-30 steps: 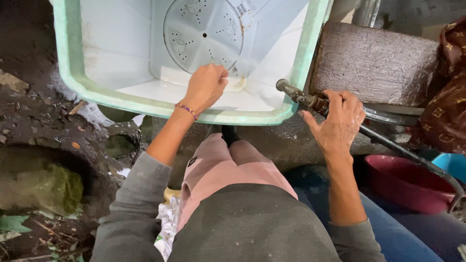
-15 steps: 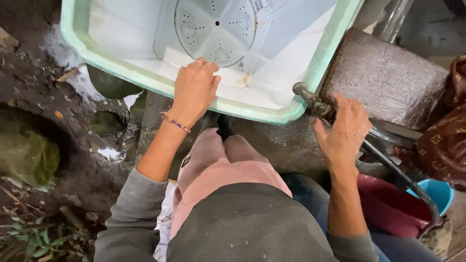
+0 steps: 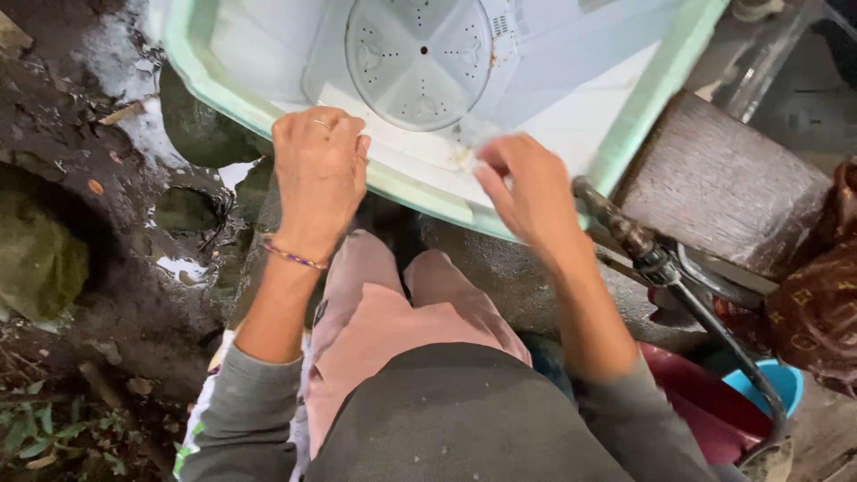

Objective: Repairing or securing a water hose on a washing machine using plastic ties.

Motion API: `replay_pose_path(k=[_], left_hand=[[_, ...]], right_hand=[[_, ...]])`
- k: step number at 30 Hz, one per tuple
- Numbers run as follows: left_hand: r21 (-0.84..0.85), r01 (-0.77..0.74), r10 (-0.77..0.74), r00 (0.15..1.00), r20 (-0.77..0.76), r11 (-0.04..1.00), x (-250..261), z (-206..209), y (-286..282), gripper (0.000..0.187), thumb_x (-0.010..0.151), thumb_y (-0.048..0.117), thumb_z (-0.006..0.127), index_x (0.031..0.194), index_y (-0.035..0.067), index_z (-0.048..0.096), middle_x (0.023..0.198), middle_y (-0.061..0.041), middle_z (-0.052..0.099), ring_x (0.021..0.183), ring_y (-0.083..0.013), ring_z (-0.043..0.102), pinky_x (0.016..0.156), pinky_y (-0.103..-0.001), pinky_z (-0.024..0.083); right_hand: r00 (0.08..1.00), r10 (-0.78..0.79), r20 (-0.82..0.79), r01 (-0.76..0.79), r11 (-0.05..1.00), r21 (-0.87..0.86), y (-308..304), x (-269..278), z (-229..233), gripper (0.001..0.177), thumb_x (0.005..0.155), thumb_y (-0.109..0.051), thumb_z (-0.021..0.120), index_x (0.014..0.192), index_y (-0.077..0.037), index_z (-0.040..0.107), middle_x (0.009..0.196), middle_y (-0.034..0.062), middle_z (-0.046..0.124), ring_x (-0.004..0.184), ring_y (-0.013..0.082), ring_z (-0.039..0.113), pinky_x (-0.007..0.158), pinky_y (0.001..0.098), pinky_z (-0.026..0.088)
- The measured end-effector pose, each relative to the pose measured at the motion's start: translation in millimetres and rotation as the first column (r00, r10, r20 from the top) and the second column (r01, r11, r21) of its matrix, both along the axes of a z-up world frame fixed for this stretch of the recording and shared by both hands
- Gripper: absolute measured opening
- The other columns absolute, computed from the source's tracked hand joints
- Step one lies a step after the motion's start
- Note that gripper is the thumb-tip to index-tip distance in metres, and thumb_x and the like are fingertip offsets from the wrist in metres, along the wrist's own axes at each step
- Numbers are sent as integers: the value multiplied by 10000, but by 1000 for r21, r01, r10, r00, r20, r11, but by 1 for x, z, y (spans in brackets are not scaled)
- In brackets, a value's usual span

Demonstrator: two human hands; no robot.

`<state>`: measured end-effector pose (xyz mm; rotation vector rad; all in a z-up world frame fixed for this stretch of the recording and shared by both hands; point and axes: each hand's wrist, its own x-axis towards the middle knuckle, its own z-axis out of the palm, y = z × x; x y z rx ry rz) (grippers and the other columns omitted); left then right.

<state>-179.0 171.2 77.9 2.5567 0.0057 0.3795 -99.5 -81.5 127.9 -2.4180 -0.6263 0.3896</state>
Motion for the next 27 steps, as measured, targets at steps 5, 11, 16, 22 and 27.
replay_pose_path(k=[5, 11, 16, 22, 27], left_hand=[[41, 15, -19, 996, 92, 999, 19, -9, 32, 163, 936, 105, 753, 1075, 54, 685, 1128, -115, 642, 1206, -316, 586, 1086, -526, 367], [50, 55, -57, 998, 42, 997, 43, -17, 72, 161, 940, 120, 737, 1068, 42, 678, 1132, -112, 650, 1215, -307, 593, 1124, -561, 338], [21, 116, -114, 990, -80, 993, 63, -27, 96, 112, 962, 126, 704, 1037, 47, 678, 1071, -105, 651, 1099, -280, 618, 1102, -525, 383], [51, 168, -138, 920, -367, 984, 85, -25, 96, 214, 864, 223, 684, 978, 42, 688, 944, -127, 669, 938, -294, 645, 956, -475, 432], [16, 299, -265, 867, -422, 954, 129, -43, 62, 146, 819, 112, 667, 957, 114, 713, 875, -86, 688, 899, -267, 679, 868, -443, 459]], right_hand=[[978, -8, -210, 6, 1000, -9, 66, 65, -123, 147, 841, -132, 691, 917, -8, 673, 814, 139, 699, 750, 290, 686, 718, 388, 545], [701, -351, -621, 336, 930, -146, 73, 97, -249, 85, 870, -69, 673, 815, -10, 649, 685, 78, 642, 581, 166, 633, 520, 337, 507], [383, -671, -635, 644, 687, -338, 6, 88, -351, 50, 849, 5, 656, 816, -33, 652, 679, 69, 608, 544, 163, 592, 495, 342, 596], [386, -774, -502, 561, 629, -538, -14, 97, -389, 161, 919, -13, 548, 805, -26, 661, 661, 86, 623, 537, 197, 644, 471, 344, 545], [466, -747, -473, 470, 663, -583, -19, 108, -456, 170, 916, -81, 597, 803, -7, 699, 726, 113, 677, 582, 196, 656, 535, 367, 541]])
